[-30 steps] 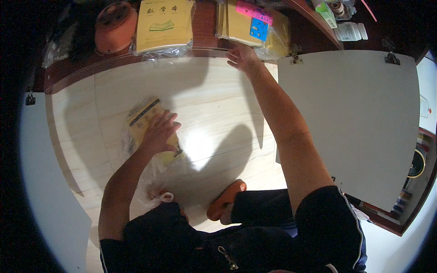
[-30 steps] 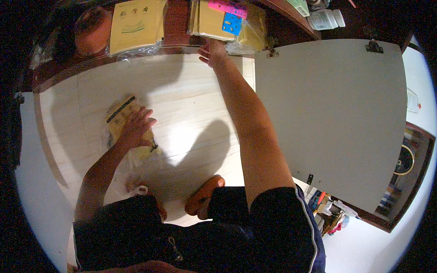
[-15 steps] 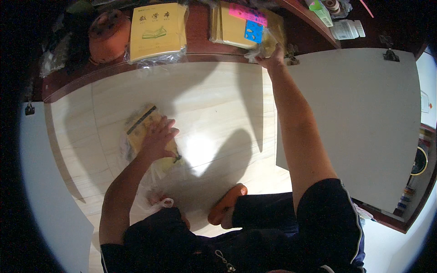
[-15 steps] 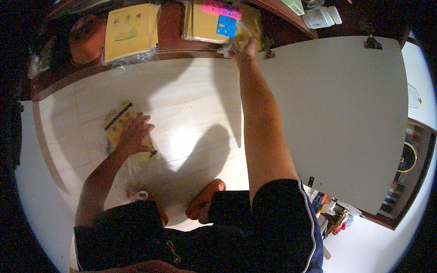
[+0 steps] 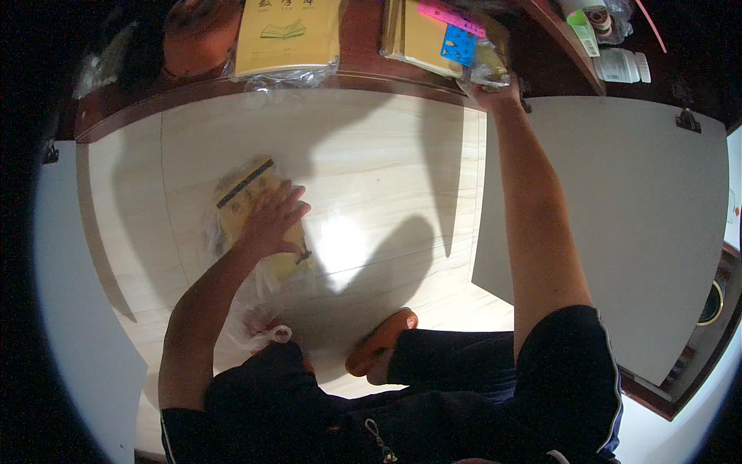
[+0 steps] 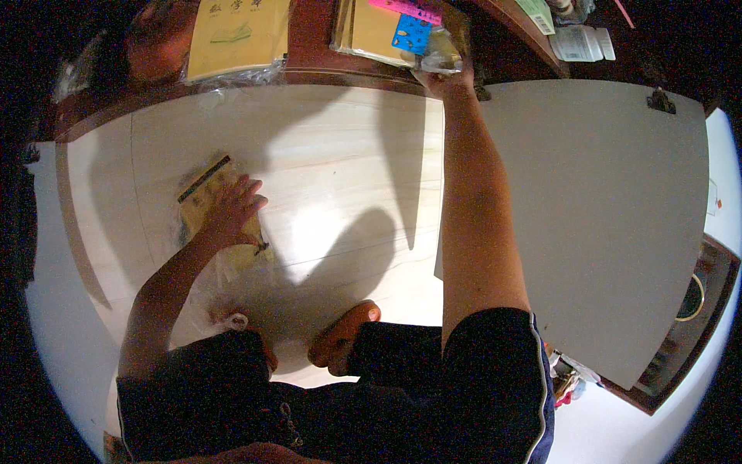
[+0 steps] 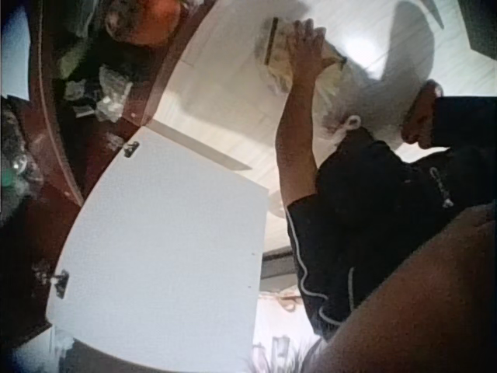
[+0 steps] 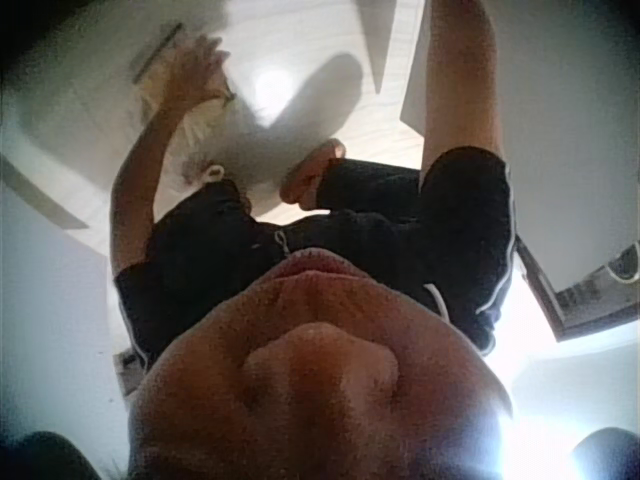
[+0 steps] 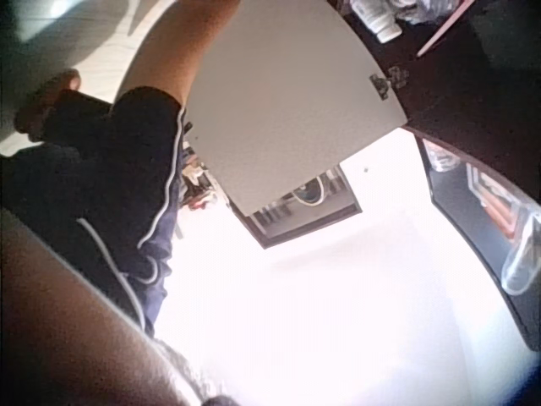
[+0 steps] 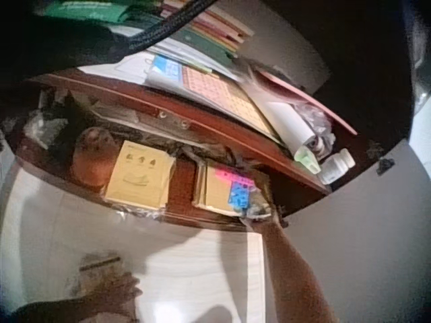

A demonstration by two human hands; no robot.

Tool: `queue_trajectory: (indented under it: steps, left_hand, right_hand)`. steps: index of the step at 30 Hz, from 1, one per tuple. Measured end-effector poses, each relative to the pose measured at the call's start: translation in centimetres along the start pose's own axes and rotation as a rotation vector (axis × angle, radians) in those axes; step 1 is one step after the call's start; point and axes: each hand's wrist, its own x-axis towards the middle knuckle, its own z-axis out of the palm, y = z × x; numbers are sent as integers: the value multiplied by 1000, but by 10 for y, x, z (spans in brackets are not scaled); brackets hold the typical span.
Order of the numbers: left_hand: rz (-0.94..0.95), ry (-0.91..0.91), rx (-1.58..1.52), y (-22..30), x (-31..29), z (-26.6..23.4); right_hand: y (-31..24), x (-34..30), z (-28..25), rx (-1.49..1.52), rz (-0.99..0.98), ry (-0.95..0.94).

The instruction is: The person retrieves a water bottle from under a desk, then unpacks a pink backpack to remove several yellow notebooks. They walk to a cabinet, sit on the floor, and organize the notebooks and other stationery items inside plastic bags within the cabinet.

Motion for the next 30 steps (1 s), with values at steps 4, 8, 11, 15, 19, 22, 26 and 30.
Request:
queue_trajectory:
  steps: [4, 8, 11, 15, 19, 22, 26, 30]
  left_hand:
    - [3, 20, -26, 1, 3, 0]
    - [11, 49, -66, -5, 0, 7]
    - [16, 28, -43, -1, 3, -2]
    - [-18, -50, -19, 5, 7, -14]
    - [-85, -134, 2, 10, 6, -20]
    - [-72, -129, 9, 9, 7, -17]
    - [-78, -133, 3, 7, 8, -12]
    - [-53, -103, -2, 3, 0, -11]
  right_hand:
    - [6, 56, -39, 147, 94, 32]
    - [46, 39, -34, 147, 20, -88]
    - [73, 19, -30, 231, -100, -262]
    - [112, 1, -27, 344, -149, -237]
    - [130, -34, -20, 266, -102, -191]
    - [127, -32, -23, 331, -73, -274]
    - [126, -5, -32, 451, -170, -161]
    - [116, -9, -23, 433, -148, -143]
